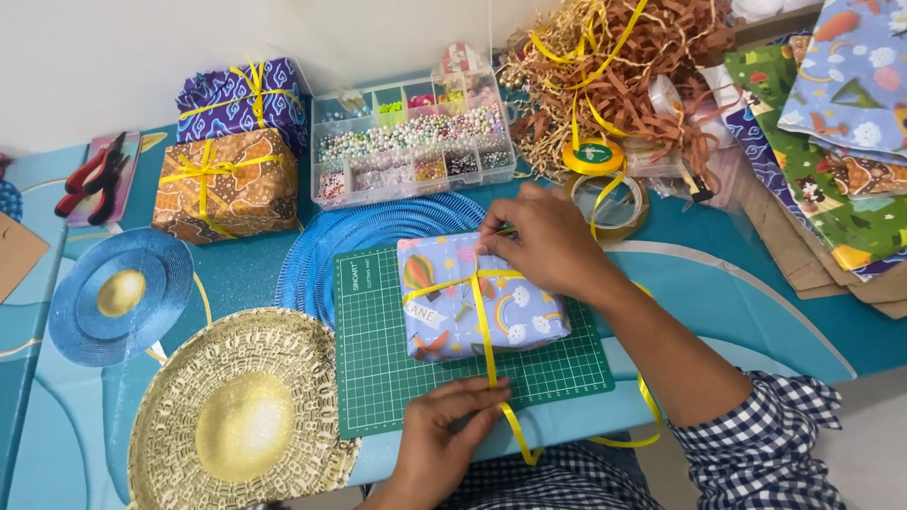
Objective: The person wraps a small gift box with patterned paper and ties a yellow ribbon around it. They measure and cut the ribbon, then tie a neat bow on top of the package.
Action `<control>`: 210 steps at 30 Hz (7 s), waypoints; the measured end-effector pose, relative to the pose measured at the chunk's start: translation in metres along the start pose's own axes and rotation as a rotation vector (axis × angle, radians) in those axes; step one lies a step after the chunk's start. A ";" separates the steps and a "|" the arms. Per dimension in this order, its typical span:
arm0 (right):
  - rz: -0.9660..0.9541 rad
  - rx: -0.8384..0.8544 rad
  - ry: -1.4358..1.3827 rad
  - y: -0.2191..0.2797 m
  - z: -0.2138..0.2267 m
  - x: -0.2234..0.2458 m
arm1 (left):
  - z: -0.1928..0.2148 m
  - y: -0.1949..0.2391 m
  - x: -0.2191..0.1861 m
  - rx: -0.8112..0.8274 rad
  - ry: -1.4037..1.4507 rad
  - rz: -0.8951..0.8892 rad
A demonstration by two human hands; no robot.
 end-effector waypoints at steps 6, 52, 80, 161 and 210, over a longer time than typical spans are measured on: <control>0.041 -0.030 -0.067 -0.001 -0.003 -0.005 | 0.001 -0.004 0.015 0.027 0.227 0.205; 0.164 -0.234 -0.782 0.020 -0.006 -0.036 | 0.007 0.005 0.026 -0.144 0.136 0.390; 0.301 -0.157 -1.014 0.027 -0.003 -0.027 | 0.071 -0.104 0.049 0.287 -0.641 -0.315; 0.400 -0.518 0.169 0.022 0.015 0.072 | 0.099 -0.149 -0.069 -0.119 -0.199 -0.208; 0.039 -0.298 0.232 0.058 0.015 -0.102 | 0.088 -0.146 -0.066 -0.063 -0.171 -0.073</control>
Point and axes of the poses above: each hand's wrist, its own y-axis away from the middle knuckle, its own z-axis out of the back of the hand, x = y × z, the point moved 8 cm from there along -y, towards the middle knuckle, and after that the axes turned 1 degree about -y, right-handed, at the moved point
